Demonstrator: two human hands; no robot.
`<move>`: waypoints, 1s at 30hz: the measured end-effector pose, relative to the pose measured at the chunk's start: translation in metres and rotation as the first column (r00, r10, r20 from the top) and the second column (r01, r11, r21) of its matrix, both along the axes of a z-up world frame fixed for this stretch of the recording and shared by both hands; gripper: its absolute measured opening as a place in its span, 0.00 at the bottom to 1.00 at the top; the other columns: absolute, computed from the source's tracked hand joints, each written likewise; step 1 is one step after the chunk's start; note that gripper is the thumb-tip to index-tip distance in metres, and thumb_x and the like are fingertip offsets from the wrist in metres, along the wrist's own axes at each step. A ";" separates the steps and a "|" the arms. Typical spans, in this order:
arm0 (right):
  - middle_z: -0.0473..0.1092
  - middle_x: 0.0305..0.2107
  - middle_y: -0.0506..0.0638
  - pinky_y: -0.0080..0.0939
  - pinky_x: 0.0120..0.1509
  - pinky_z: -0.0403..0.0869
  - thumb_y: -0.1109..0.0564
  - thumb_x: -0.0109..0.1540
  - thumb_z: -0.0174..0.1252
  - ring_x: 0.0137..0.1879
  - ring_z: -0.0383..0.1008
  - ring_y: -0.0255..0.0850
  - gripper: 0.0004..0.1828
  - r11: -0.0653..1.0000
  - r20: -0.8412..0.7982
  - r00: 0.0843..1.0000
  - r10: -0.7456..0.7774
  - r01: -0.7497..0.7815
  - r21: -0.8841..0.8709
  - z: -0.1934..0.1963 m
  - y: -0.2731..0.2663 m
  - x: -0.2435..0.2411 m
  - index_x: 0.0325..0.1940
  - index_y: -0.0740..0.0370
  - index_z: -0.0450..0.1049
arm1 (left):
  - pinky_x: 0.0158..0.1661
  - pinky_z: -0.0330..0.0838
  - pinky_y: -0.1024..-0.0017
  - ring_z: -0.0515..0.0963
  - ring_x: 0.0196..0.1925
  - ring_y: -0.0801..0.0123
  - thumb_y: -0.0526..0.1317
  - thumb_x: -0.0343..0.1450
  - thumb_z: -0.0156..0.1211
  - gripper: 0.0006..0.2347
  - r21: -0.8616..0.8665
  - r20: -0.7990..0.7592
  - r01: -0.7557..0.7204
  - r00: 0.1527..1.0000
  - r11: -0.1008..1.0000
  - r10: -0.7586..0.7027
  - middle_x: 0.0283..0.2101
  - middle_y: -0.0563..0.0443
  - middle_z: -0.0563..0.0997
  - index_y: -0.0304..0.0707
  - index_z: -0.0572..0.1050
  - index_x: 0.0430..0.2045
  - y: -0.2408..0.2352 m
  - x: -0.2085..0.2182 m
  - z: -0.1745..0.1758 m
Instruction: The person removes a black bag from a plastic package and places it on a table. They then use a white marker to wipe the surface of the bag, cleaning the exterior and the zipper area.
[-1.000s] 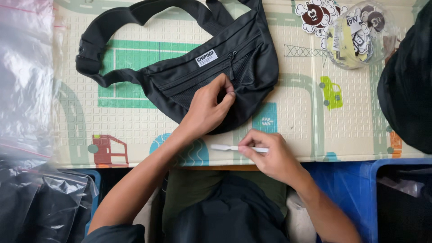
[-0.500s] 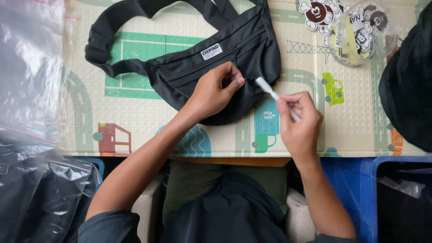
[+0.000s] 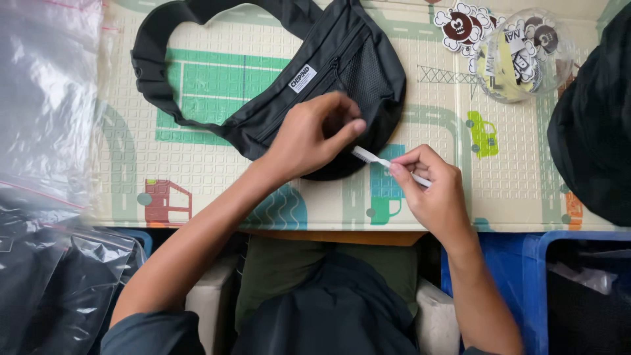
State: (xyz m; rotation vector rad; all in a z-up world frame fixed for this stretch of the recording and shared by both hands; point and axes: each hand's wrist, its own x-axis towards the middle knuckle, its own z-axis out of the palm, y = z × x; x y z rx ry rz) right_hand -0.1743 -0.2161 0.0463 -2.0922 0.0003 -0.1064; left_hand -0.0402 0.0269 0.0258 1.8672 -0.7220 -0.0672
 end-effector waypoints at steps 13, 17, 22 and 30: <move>0.76 0.36 0.57 0.41 0.42 0.80 0.63 0.82 0.61 0.40 0.81 0.36 0.07 0.988 0.177 0.972 -0.152 0.154 0.000 -0.025 -0.006 0.014 0.57 0.72 0.76 | 0.35 0.76 0.59 0.83 0.39 0.51 0.41 0.80 0.62 0.04 0.268 0.284 -0.006 0.956 0.963 -0.073 0.32 0.53 0.77 0.44 0.77 0.41 0.027 -0.001 -0.045; 0.80 0.36 0.59 0.47 0.45 0.81 0.63 0.76 0.65 0.43 0.86 0.46 0.05 0.997 0.107 0.992 -0.070 0.065 0.045 -0.046 0.024 -0.002 0.52 0.70 0.79 | 0.32 0.77 0.53 0.85 0.32 0.46 0.40 0.80 0.65 0.03 0.213 0.078 -0.016 0.997 0.977 -0.001 0.27 0.50 0.82 0.44 0.78 0.39 0.027 0.017 -0.049; 0.86 0.29 0.57 0.47 0.45 0.86 0.63 0.66 0.72 0.41 0.92 0.49 0.01 0.980 -0.050 0.979 0.197 -0.194 0.053 -0.011 0.053 -0.014 0.41 0.60 0.87 | 0.30 0.76 0.53 0.86 0.30 0.45 0.43 0.80 0.65 0.05 0.274 0.030 -0.021 0.999 0.962 0.013 0.26 0.51 0.83 0.45 0.79 0.38 0.025 0.024 -0.037; 0.87 0.30 0.56 0.51 0.44 0.88 0.65 0.63 0.72 0.42 0.92 0.55 0.05 0.965 -0.053 0.964 0.261 -0.262 -0.023 -0.002 0.071 -0.006 0.36 0.58 0.87 | 0.37 0.79 0.51 0.89 0.35 0.43 0.46 0.76 0.70 0.06 0.257 -0.112 -0.086 0.987 0.963 0.118 0.28 0.53 0.87 0.49 0.83 0.35 0.018 0.034 -0.042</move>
